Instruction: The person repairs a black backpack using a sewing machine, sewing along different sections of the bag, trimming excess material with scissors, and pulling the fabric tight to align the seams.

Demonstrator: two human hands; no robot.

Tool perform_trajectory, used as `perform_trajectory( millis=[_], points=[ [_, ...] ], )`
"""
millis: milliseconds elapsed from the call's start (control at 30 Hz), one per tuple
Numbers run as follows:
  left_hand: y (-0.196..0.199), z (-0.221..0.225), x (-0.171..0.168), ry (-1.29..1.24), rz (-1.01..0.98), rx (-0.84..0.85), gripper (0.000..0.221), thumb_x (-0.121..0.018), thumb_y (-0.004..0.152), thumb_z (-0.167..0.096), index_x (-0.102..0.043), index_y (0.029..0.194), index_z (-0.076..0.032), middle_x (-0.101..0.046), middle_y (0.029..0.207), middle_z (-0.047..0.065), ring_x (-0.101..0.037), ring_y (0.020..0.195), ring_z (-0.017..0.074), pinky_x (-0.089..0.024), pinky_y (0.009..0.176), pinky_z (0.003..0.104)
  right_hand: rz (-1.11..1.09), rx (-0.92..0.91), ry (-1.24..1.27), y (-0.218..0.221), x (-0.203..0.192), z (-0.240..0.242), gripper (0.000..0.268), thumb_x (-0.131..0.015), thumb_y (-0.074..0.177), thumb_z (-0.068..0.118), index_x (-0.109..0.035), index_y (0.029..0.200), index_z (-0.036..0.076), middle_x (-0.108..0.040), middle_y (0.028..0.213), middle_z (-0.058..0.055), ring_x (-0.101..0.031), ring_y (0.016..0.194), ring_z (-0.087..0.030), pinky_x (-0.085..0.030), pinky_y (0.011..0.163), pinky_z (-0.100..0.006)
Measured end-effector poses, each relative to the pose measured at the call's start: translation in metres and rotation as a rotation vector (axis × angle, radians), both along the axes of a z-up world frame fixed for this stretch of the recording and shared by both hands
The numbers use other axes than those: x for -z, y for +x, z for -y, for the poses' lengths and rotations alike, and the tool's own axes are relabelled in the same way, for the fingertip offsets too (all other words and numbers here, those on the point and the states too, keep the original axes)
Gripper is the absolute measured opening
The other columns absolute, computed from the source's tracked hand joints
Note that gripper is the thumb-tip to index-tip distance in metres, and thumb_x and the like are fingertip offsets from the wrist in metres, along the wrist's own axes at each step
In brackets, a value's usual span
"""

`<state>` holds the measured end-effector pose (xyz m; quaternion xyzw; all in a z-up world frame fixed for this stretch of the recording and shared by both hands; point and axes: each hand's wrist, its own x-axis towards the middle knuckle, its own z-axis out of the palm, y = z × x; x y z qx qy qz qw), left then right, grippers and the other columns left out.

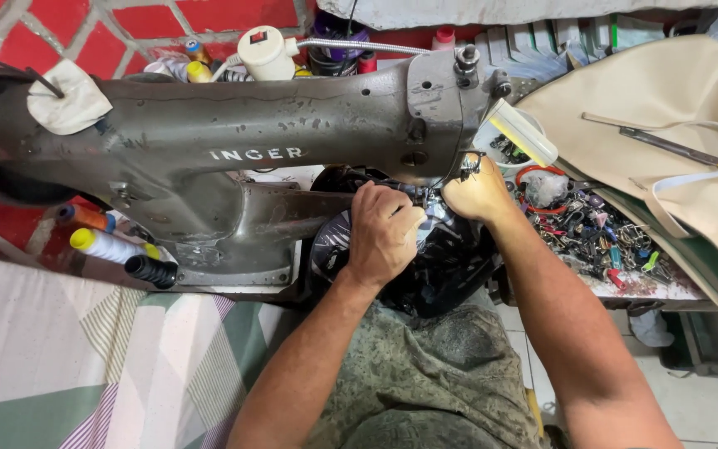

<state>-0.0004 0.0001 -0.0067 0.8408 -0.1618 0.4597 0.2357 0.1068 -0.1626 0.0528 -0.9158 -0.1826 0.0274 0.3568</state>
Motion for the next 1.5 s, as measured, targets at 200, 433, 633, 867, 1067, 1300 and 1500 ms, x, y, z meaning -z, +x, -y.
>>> perform_trajectory(
  millis=[200,433,633,867,1067,1300,1500],
  points=[
    [-0.005,0.0,-0.012,0.003,0.03,0.017,0.012,-0.073,0.088,-0.011,-0.066,0.078,-0.014,-0.055,0.086,0.002,-0.061,0.088,0.0284,-0.05,0.094,0.05,-0.005,-0.115,0.065,-0.017,-0.037,-0.01,0.031,-0.055,0.081,0.015,-0.073,0.089,-0.009,-0.072,0.088,-0.033,-0.065,0.097,-0.058,-0.05,0.081,-0.07],
    [-0.006,-0.001,-0.019,0.015,0.048,0.017,0.012,-0.072,0.088,-0.01,-0.066,0.078,-0.015,-0.056,0.087,0.001,-0.06,0.086,0.0263,-0.05,0.088,0.047,-0.021,-0.134,0.051,-0.006,-0.017,-0.009,0.033,-0.058,0.085,0.024,-0.076,0.091,-0.004,-0.074,0.089,-0.027,-0.068,0.095,-0.054,-0.054,0.082,-0.065],
    [-0.011,0.002,-0.032,-0.005,0.06,0.041,0.013,-0.071,0.088,-0.007,-0.066,0.078,-0.013,-0.055,0.086,0.003,-0.059,0.083,0.0285,-0.05,0.081,0.044,-0.061,-0.104,-0.025,-0.008,-0.022,-0.009,0.032,-0.058,0.08,0.02,-0.074,0.09,-0.006,-0.074,0.091,-0.027,-0.067,0.098,-0.054,-0.051,0.083,-0.068],
    [-0.008,0.001,-0.028,-0.012,0.067,0.041,0.011,-0.072,0.086,-0.007,-0.067,0.078,-0.013,-0.056,0.085,0.002,-0.059,0.082,0.0277,-0.05,0.081,0.044,-0.023,-0.114,0.002,-0.005,-0.014,-0.01,0.031,-0.061,0.081,0.022,-0.076,0.09,-0.003,-0.075,0.09,-0.024,-0.068,0.098,-0.051,-0.053,0.083,-0.065],
    [-0.007,-0.001,-0.028,-0.01,0.082,0.056,0.012,-0.072,0.087,-0.005,-0.066,0.078,-0.012,-0.056,0.084,0.002,-0.059,0.081,0.0281,-0.05,0.081,0.044,-0.027,-0.121,-0.004,-0.004,-0.009,-0.005,0.032,-0.061,0.083,0.026,-0.075,0.091,-0.002,-0.075,0.091,-0.023,-0.068,0.098,-0.05,-0.052,0.083,-0.064],
    [-0.007,-0.001,-0.025,0.006,0.09,0.046,0.014,-0.071,0.087,-0.004,-0.066,0.077,-0.012,-0.056,0.083,0.001,-0.06,0.082,0.0268,-0.05,0.082,0.043,-0.011,-0.175,0.042,-0.007,-0.013,-0.001,0.03,-0.062,0.086,0.025,-0.076,0.095,0.0,-0.075,0.094,-0.022,-0.067,0.1,-0.05,-0.053,0.085,-0.065],
    [-0.013,0.0,-0.034,0.025,0.097,0.053,0.018,-0.063,0.088,0.0,-0.064,0.076,-0.014,-0.052,0.081,0.001,-0.057,0.079,0.0266,-0.048,0.078,0.042,0.046,-0.214,0.095,-0.01,-0.018,-0.005,0.028,-0.064,0.084,0.024,-0.075,0.093,0.0,-0.075,0.093,-0.024,-0.066,0.098,-0.052,-0.053,0.08,-0.066]
  ],
)
